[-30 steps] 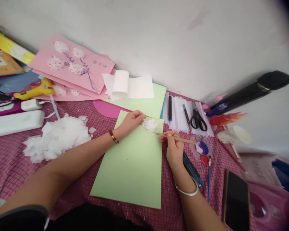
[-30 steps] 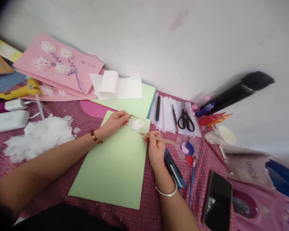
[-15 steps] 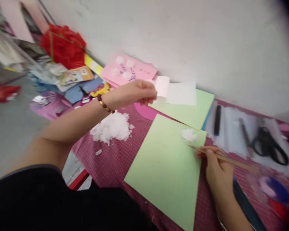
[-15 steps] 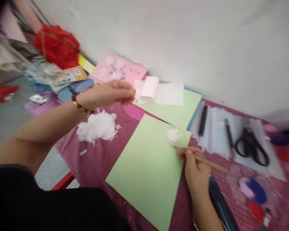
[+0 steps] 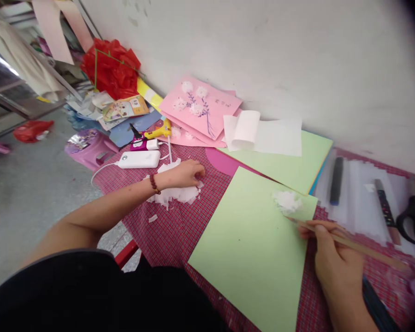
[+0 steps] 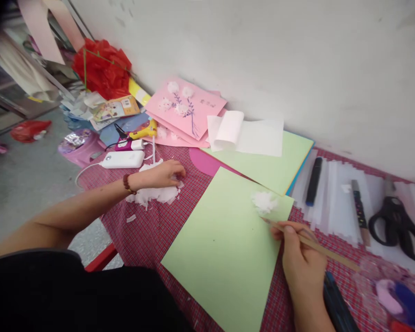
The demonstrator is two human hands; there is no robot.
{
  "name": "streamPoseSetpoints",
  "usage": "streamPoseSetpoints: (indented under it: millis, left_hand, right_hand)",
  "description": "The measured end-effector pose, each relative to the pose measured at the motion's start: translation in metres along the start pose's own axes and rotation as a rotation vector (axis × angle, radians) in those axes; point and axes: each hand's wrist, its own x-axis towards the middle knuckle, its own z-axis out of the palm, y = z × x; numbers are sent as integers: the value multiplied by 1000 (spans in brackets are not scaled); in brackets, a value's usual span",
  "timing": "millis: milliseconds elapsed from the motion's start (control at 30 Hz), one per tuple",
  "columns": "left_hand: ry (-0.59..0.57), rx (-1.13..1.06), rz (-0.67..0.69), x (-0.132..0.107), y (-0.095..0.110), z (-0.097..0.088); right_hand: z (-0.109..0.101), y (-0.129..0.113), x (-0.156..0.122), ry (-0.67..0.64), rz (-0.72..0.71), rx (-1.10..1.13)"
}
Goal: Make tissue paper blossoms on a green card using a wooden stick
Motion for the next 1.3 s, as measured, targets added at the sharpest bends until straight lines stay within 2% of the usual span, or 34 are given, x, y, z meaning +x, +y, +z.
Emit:
streamPoseSetpoints:
  millis: [200, 267, 367, 467, 533, 633, 733, 800, 900, 1000, 1067, 1167, 1300]
  left_hand:
    - [-118, 15, 42, 1, 1, 0]
    - [-107, 10, 29, 2, 4, -5]
    - [-17, -92, 10, 12, 17, -22]
    - [53, -268, 28, 30, 49, -39]
    - [80, -374, 92, 45, 80, -41]
    - [72, -510, 171, 70, 128, -27]
    - [27, -659, 96, 90, 157, -4]
    - [47, -758, 50, 99, 161, 10]
    - [61, -835, 49, 109, 148, 29]
    - [-35, -809, 99, 115, 132, 40]
    - [-92, -746, 148, 117, 128, 44]
    - [-94, -642, 213, 118, 133, 46]
    - [-46, -597, 188, 117, 144, 50]
  right_hand:
    - [1, 6, -2, 66, -19, 90]
    - [2, 1, -4, 41, -26, 129]
    - [5, -5, -4, -36, -36, 133]
    - [6, -6, -4, -126, -47, 69]
    - [6, -6, -3, -144, -51, 30]
    - [6, -7, -2, -134, -59, 0]
    - [7, -9, 0, -121, -59, -1]
    - [7, -10, 2, -104, -53, 2]
    - [7, -9, 3, -76, -49, 0]
    - [7, -8, 3, -66, -37, -1]
    - [7, -8, 3, -68, -28, -7]
    - [7, -8, 3, -62, -21, 1]
    - [7, -9, 2, -59, -9, 25]
